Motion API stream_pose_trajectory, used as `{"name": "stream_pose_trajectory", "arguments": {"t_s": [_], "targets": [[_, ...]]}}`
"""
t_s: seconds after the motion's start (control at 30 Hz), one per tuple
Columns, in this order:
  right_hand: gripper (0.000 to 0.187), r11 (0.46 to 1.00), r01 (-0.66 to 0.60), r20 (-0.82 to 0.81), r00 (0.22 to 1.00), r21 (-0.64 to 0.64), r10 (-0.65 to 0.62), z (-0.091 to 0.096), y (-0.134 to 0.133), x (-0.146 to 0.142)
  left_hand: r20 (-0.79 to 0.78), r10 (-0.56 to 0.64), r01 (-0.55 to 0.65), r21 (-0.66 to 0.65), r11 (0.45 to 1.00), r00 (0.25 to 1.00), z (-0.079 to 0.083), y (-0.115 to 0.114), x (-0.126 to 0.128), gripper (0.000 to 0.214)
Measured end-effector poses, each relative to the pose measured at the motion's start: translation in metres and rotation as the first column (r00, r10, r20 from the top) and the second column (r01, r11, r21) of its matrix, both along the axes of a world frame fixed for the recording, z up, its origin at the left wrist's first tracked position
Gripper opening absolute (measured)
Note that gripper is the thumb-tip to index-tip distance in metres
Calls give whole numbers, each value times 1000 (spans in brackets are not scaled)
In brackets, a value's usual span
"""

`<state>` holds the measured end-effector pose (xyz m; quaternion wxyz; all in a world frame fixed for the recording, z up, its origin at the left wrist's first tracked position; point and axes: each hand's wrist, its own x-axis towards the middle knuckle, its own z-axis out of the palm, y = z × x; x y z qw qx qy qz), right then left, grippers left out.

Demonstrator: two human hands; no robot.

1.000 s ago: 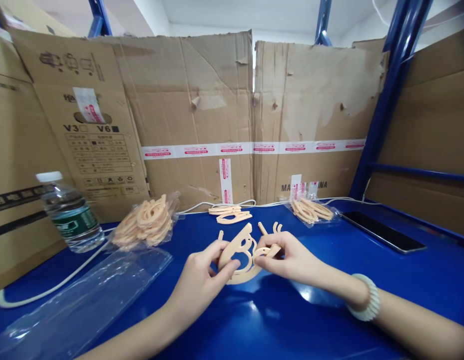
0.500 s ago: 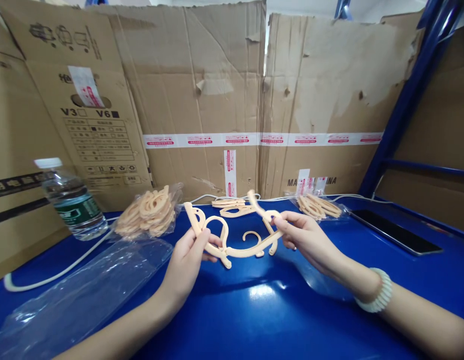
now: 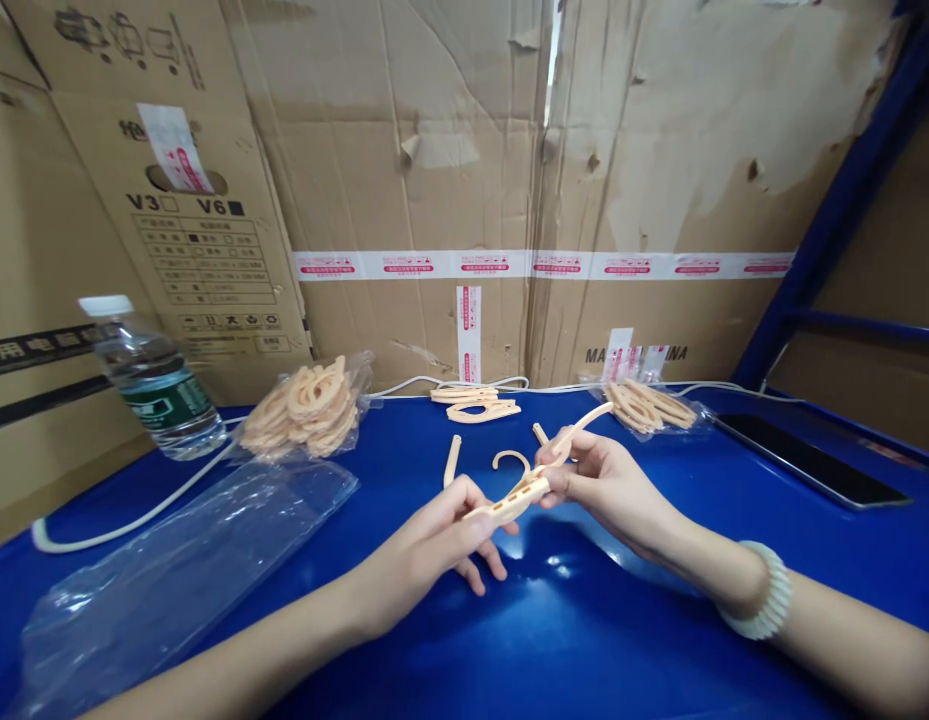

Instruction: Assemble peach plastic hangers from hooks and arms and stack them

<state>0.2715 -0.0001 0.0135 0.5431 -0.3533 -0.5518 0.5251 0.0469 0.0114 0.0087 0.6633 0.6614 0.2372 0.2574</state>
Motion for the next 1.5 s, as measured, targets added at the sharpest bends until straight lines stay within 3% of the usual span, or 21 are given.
{"name": "stream_pose_trajectory", "arguments": {"t_s": [0.1, 0.2, 0.4, 0.53, 0.73, 0.83, 0.93, 1.03, 1.13, 1.23, 1.33, 1.43, 1.5], "targets": [[30, 999, -23, 40, 999, 24, 22, 1, 0, 1, 48, 6, 0, -116, 993, 999, -4, 5, 1, 39], [28, 992, -71, 110, 992, 104, 59, 3, -2, 1, -46, -1, -4, -110, 994, 999, 0, 4, 1, 42], [12, 908, -171, 430, 903, 383, -12, 5, -10, -1, -191, 64, -50, 78, 996, 979, 4, -7, 4, 39], [11, 865, -192, 487, 871, 464, -68, 1, -11, 0, -196, 75, -53, 115, 992, 978, 5, -12, 7, 28], [14, 771, -236, 521, 842, 592, -142, -4, -12, 2, -251, 122, -19, 376, 926, 960, 10, -14, 6, 29], [22, 656, -333, 601, 765, 677, -233, -5, -14, 6, -294, 168, 8, 514, 858, 941, 8, -13, 5, 35], [24, 508, -421, 635, 669, 752, -385, -4, -16, 7, -304, 216, 62, 696, 715, 928, 3, -12, 5, 34], [19, 306, -447, 540, 644, 841, -542, -3, -16, 4, -283, 254, 93, 817, 569, 925, -1, -11, 5, 30], [11, 147, -456, 443, 656, 878, -611, -1, -14, 1, -281, 243, 129, 857, 499, 928, -3, -12, 4, 28], [10, 82, -471, 412, 658, 879, -631, 3, -13, 0, -288, 243, 135, 855, 500, 926, -3, -12, 4, 27], [13, 55, -483, 397, 643, 874, -655, 9, -17, 0, -279, 245, 111, 839, 532, 929, -1, -13, 5, 28], [16, 25, -531, 415, 632, 847, -654, 16, -27, -1, -272, 212, 90, 785, 613, 939, 1, -14, 8, 30], [13, 64, -545, 457, 627, 836, -630, 21, -33, -1, -263, 187, 69, 731, 678, 947, 4, -15, 10, 32]]}}
